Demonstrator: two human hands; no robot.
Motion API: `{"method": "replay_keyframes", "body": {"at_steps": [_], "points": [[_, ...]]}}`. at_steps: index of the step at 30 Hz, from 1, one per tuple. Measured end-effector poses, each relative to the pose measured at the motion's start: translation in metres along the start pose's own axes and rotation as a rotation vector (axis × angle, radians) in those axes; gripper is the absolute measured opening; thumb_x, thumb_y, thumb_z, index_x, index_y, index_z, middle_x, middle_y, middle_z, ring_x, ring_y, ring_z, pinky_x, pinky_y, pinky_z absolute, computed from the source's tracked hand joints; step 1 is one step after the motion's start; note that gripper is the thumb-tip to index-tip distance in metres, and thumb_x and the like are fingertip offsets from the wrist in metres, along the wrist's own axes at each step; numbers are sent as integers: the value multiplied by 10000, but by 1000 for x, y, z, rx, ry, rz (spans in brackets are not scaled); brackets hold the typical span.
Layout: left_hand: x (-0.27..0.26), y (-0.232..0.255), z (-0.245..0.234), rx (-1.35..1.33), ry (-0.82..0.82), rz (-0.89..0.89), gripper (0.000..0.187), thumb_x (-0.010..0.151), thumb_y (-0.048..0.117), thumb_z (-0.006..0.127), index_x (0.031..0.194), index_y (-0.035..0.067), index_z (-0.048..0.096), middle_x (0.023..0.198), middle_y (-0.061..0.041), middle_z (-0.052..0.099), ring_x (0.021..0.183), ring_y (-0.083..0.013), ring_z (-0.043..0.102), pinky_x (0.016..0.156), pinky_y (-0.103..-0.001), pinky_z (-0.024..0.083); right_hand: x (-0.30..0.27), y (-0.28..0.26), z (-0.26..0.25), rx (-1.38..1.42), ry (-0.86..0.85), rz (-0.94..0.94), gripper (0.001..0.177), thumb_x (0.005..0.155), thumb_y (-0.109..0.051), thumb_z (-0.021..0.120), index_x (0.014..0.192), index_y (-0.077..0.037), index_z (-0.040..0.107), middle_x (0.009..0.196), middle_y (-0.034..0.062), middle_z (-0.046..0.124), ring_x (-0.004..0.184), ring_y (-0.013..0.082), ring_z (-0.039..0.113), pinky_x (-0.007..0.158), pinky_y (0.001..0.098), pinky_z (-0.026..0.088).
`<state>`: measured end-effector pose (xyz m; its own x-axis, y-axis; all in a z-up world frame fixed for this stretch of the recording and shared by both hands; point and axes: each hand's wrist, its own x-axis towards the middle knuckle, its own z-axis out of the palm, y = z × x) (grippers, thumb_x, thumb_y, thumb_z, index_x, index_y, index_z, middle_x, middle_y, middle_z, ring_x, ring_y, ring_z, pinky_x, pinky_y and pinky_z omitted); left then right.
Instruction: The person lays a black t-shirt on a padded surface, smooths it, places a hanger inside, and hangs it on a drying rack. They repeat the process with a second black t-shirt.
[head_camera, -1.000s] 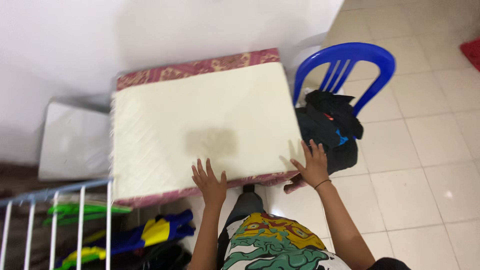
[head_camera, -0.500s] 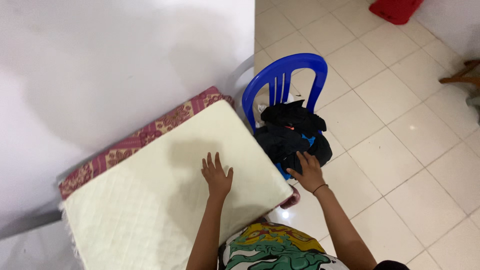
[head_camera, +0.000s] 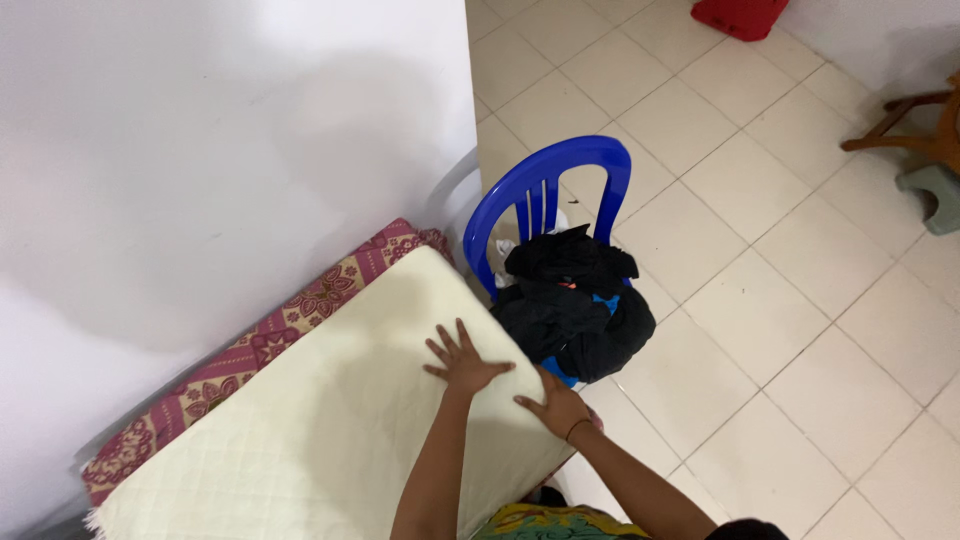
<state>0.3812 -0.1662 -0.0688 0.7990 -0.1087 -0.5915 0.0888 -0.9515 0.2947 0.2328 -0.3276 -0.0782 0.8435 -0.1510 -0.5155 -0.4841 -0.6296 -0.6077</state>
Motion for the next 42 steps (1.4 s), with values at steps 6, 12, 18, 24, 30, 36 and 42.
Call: {"method": "replay_keyframes", "body": {"at_steps": [6, 12, 18, 24, 30, 36, 42], "points": [[-9, 18, -21, 53, -18, -2, 1768, 366, 739, 938, 1627, 283, -214, 1665, -236, -326, 1473, -548, -336, 1025, -888, -7, 6, -5, -5, -115, 76, 94, 925, 896, -770, 491, 1539, -110, 405, 1478, 186, 538, 1387, 337, 510, 1152, 430, 429], [0, 22, -28, 70, -109, -36, 1791, 372, 760, 930, 1604, 292, -283, 1623, -244, -405, 1431, -557, -404, 997, -909, -10, 11, 2, 1, -191, 266, 74, 893, 917, -728, 476, 1580, -149, 319, 1607, 164, 311, 1506, 336, 248, 1211, 536, 202], [4, 24, -32, 87, -177, -74, 1816, 372, 727, 957, 1582, 293, -326, 1610, -244, -434, 1424, -552, -419, 988, -911, -5, 14, 12, 12, -133, 313, 68, 848, 939, -694, 484, 1577, -159, 322, 1604, 171, 320, 1506, 340, 259, 1216, 510, 214], [8, 28, -34, 87, -221, -103, 1803, 404, 712, 955, 1581, 290, -344, 1609, -257, -431, 1418, -572, -413, 991, -916, 4, 28, 33, 26, -95, 431, 65, 800, 932, -625, 532, 1554, -149, 368, 1585, 176, 369, 1493, 352, 296, 1201, 506, 253], [0, 23, -30, 49, -140, -58, 1776, 398, 714, 959, 1586, 296, -293, 1633, -232, -404, 1443, -547, -397, 1007, -898, -29, 38, 44, 28, 65, 457, 158, 802, 916, -610, 569, 1544, -149, 379, 1590, 175, 368, 1505, 370, 297, 1214, 501, 267], [4, 23, -25, 62, -167, -78, 1784, 392, 723, 947, 1604, 292, -290, 1626, -233, -404, 1437, -542, -398, 1007, -893, -41, 65, 53, 0, 991, 487, 399, 955, 786, -604, 660, 1564, -180, 303, 1597, 151, 318, 1358, 355, 524, 865, 570, 634], [4, 23, -23, 52, -119, -69, 1780, 382, 742, 950, 1595, 286, -271, 1619, -225, -434, 1416, -548, -439, 980, -899, -51, 99, 78, -5, 1144, 502, 625, 1089, 774, -665, 681, 1654, -293, 157, 1514, 191, 480, 1136, 427, 595, 753, 478, 541]]}}
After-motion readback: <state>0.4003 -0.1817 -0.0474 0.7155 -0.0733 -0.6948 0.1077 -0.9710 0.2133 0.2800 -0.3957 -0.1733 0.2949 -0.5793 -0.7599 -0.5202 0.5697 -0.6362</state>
